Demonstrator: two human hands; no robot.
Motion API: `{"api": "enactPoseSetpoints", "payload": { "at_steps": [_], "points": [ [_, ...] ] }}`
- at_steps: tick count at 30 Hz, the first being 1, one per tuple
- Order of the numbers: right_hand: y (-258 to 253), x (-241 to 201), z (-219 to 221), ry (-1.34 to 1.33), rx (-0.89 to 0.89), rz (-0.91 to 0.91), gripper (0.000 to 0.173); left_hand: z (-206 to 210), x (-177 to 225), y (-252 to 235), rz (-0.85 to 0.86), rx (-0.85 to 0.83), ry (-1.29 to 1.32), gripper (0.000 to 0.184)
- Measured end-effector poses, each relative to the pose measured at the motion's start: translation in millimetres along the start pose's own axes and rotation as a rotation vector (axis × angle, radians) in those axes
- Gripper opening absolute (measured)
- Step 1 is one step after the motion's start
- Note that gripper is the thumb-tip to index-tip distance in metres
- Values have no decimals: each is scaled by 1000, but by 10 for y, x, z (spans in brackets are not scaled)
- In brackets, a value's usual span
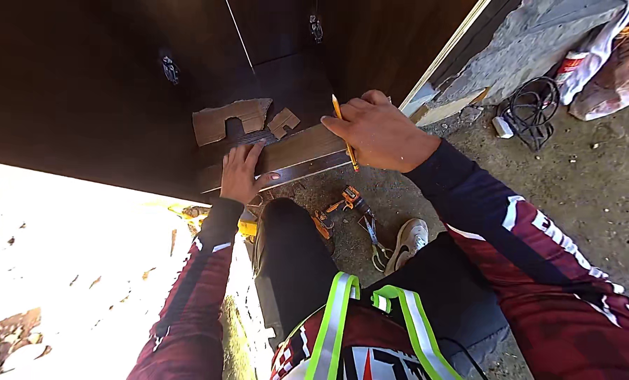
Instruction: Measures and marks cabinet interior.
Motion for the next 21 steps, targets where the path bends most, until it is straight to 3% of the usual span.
{"api": "enactPoseSetpoints", "payload": {
  "at_steps": [5, 10, 17, 21],
  "points": [
    [-251, 390, 1016, -147, -89, 134, 78, 533, -260, 11, -5, -167, -71, 85],
    [-162, 590, 1874, -300, -118, 221, 81, 953, -343, 113, -28, -262, -144, 81],
    [14, 560, 2353, -394, -110, 147, 76, 1211, -320, 354, -31, -321, -158, 77],
    [47, 546, 2410, -366, -53, 97, 72, 1279, -329, 380, -12, -325, -226, 76]
  ]
}}
Point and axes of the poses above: each hand's wrist, its own y-axis away from the middle knuckle, its own z-axis out of the palm, x = y × z, the point moved 10 cm from there along -y, towards the middle knuckle, and after that the axes turned 9 degrees about x, right-handed, at the moved point
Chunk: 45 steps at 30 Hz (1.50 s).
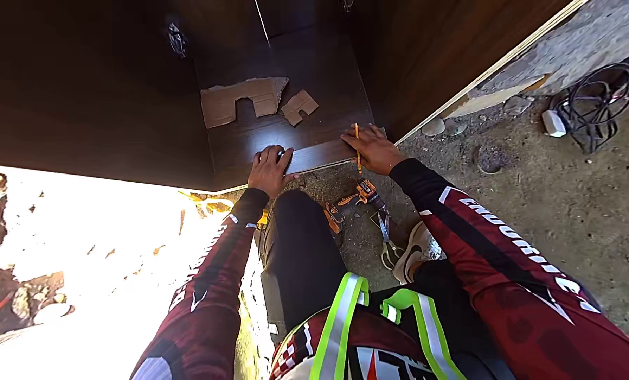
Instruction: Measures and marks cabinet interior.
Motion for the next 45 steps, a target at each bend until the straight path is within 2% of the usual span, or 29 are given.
{"api": "enactPoseSetpoints", "payload": {
  "at_steps": [6, 9, 11, 13, 15, 16, 19, 21, 23, 26, 28, 30, 31, 34, 36, 39, 45],
  "points": [
    [8, -26, -20, 9, 26, -10, 68, -6, -22, -16, -2, 14, 1, 81],
    [-25, 22, -137, -165, 67, 77, 68, -8, -16, -14, 7, 4, 4, 82],
    [-190, -26, -540, -248, 244, 116, 63, -33, -9, -46, 12, 16, 15, 81],
    [-370, -199, -1056, -236, 508, 107, 53, -8, -19, -43, 5, -9, 13, 81],
    [-464, -301, -1210, -154, 620, 118, 48, 35, -28, -25, -3, -48, 23, 84],
    [-493, -274, -1036, -97, 590, 139, 48, 47, -27, -24, -4, -62, 24, 85],
    [-589, -42, -220, 37, 345, 186, 52, 36, -25, -73, -1, -88, 21, 84],
    [-609, 27, -51, -6, 215, 205, 55, 64, 7, -29, -6, -107, 28, 84],
    [-630, -56, -226, -38, 218, 197, 56, 54, 7, -42, -6, -116, 24, 84],
    [-714, -377, -878, -42, 393, 148, 52, 66, -13, -31, -14, -110, 21, 86],
    [-629, -522, -1247, -58, 546, 182, 48, 72, -24, -5, -13, -111, 24, 87],
    [-446, -534, -1275, -60, 681, 248, 46, 76, -11, -26, -2, -92, 39, 86],
    [-375, -519, -1095, -47, 680, 285, 45, 83, -11, -34, 4, -85, 43, 87],
    [-254, -488, -157, 30, 437, 345, 50, 134, -42, -40, -8, -101, 30, 92],
    [-250, -516, 129, 107, 314, 295, 59, 141, -60, -62, -30, -121, 24, 96],
    [-290, -572, 184, 75, 101, 211, 86, 132, -70, -67, -45, -143, 38, 93],
    [-431, -597, 36, 21, -110, 167, 65, 14, -57, -171, -41, -276, 53, 96]
  ]
}}
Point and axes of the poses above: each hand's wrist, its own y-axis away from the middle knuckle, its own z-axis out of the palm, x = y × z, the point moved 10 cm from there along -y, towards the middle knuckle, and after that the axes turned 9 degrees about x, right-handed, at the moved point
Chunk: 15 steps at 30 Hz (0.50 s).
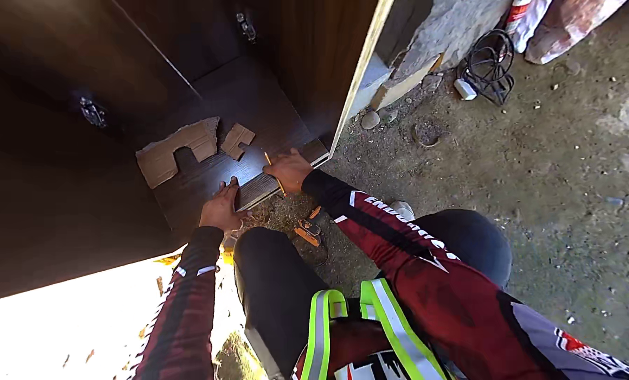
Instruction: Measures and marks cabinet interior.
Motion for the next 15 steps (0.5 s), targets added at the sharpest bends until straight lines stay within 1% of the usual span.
{"api": "enactPoseSetpoints", "payload": {
  "at_steps": [2, 3, 4, 5, 6, 8, 9, 10, 11, 12, 13, 14, 15],
  "points": [
    [-41, 18, 13, -22, -38, -3, 57, -50, -6, -9, -29, -52, 18, 103],
    [-64, 20, 9, -18, -45, -14, 52, -75, -13, -10, -35, -77, 32, 103],
    [-91, 13, -41, -11, -42, -24, 48, -114, -26, -24, -37, -104, 49, 98],
    [-113, -2, -142, -18, -20, -24, 45, -162, -42, -49, -38, -125, 80, 86],
    [-106, -29, -285, -46, 32, -7, 46, -211, -65, -67, -46, -138, 120, 72],
    [23, -143, -638, -133, 241, 23, 46, -281, -169, -130, -90, -122, 182, 55],
    [180, -217, -832, -191, 439, 30, 39, -306, -240, -170, -132, -113, 204, 47],
    [435, -294, -974, -270, 710, 41, 28, -342, -269, -177, -178, -132, 225, 42],
    [754, -336, -981, -385, 956, 85, 24, -369, -279, -170, -208, -150, 231, 39],
    [1049, -281, -808, -551, 1101, 191, 26, -375, -282, -160, -228, -164, 239, 37],
    [1294, -109, -480, -766, 1148, 376, 29, -357, -282, -149, -237, -173, 247, 36],
    [1505, 154, -92, -981, 1150, 625, 32, -332, -285, -136, -237, -175, 249, 37],
    [1697, 462, 267, -1142, 1142, 897, 37, -309, -293, -116, -236, -177, 244, 38]
  ]
}}
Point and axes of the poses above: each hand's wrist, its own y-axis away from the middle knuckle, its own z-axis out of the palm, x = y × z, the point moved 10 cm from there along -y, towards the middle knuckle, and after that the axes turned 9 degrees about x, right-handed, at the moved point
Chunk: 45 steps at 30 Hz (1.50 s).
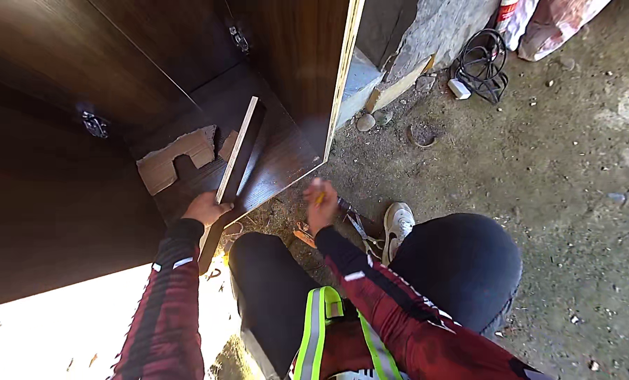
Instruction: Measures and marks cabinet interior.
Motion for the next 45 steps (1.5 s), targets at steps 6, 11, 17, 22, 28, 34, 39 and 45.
{"api": "enactPoseSetpoints", "payload": {
  "at_steps": [6, 11, 17, 22, 28, 34, 39, 45],
  "points": [
    [-1280, 510, -400, -13, 137, 498, 53, 58, 95, 3, 106, -2, -80, 52],
    [-1544, 328, 71, 314, -336, 497, 26, 161, 53, -41, 176, 10, -97, 74],
    [-1620, 231, 235, 424, -507, 441, 16, 176, 43, -34, 163, 11, -93, 73],
    [-1686, 250, 299, 418, -639, 363, 10, 185, 14, -50, 126, 2, -100, 74],
    [-1755, 483, -506, 529, -139, 362, 54, 201, 78, 59, 140, 67, -116, 58],
    [-1164, 1709, -1342, 1270, -152, 421, 54, 233, 261, 144, 115, 153, -185, 68],
    [-596, 1558, -875, 1552, -366, 251, 46, 204, 243, 208, 60, 199, -156, 79],
    [190, 2310, 116, 397, -112, 770, 61, 205, 257, 249, 48, 212, -135, 73]
  ]
}}
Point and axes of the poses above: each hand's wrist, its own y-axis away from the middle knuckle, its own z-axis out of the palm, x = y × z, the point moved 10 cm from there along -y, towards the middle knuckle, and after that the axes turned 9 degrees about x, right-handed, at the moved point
